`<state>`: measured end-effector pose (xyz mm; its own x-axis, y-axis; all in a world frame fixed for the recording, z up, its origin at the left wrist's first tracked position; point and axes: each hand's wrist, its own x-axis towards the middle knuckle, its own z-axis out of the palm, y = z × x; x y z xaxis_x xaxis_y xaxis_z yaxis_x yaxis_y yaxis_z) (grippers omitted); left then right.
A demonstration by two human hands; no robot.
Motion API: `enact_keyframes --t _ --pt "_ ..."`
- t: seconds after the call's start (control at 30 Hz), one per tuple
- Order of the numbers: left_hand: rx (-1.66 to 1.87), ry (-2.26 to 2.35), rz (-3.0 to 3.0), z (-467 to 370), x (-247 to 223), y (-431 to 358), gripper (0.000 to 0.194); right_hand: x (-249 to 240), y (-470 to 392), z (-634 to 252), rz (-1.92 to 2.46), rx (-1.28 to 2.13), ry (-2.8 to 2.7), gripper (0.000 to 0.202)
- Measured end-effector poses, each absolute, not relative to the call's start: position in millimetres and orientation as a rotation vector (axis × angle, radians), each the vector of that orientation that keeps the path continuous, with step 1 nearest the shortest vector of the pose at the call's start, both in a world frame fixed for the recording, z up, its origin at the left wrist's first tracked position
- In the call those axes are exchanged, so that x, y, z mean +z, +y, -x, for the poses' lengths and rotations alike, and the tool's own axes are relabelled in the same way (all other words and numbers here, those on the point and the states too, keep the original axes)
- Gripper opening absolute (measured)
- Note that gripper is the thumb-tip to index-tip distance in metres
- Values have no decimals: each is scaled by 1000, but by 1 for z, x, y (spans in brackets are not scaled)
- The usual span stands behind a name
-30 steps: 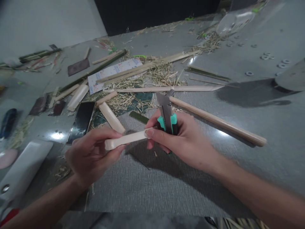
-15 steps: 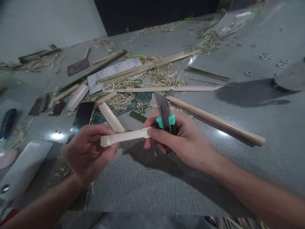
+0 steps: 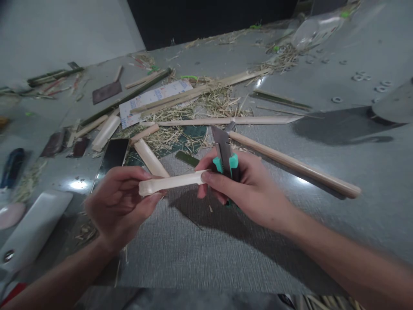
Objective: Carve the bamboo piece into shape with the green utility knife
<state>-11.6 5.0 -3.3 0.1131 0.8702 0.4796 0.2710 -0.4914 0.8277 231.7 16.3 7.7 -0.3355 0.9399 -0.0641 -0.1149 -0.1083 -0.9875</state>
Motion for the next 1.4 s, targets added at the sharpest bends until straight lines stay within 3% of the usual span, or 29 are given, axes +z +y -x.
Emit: enact_keyframes --t 0.4,0.67,1.0,1.4 --pt "1427 1060 -1768 11 -2 6 34 8 17 -232 997 1588 -1312 7" --pt "1213 811 -1427 13 -15 10 24 14 11 -227 985 1854 -1366 13" --pt "1254 852 -1194 11 -14 18 12 8 15 -231 927 1839 -1243 15" --pt "1230 858 -1210 13 -17 19 15 5 15 -232 904 1813 -1266 14"
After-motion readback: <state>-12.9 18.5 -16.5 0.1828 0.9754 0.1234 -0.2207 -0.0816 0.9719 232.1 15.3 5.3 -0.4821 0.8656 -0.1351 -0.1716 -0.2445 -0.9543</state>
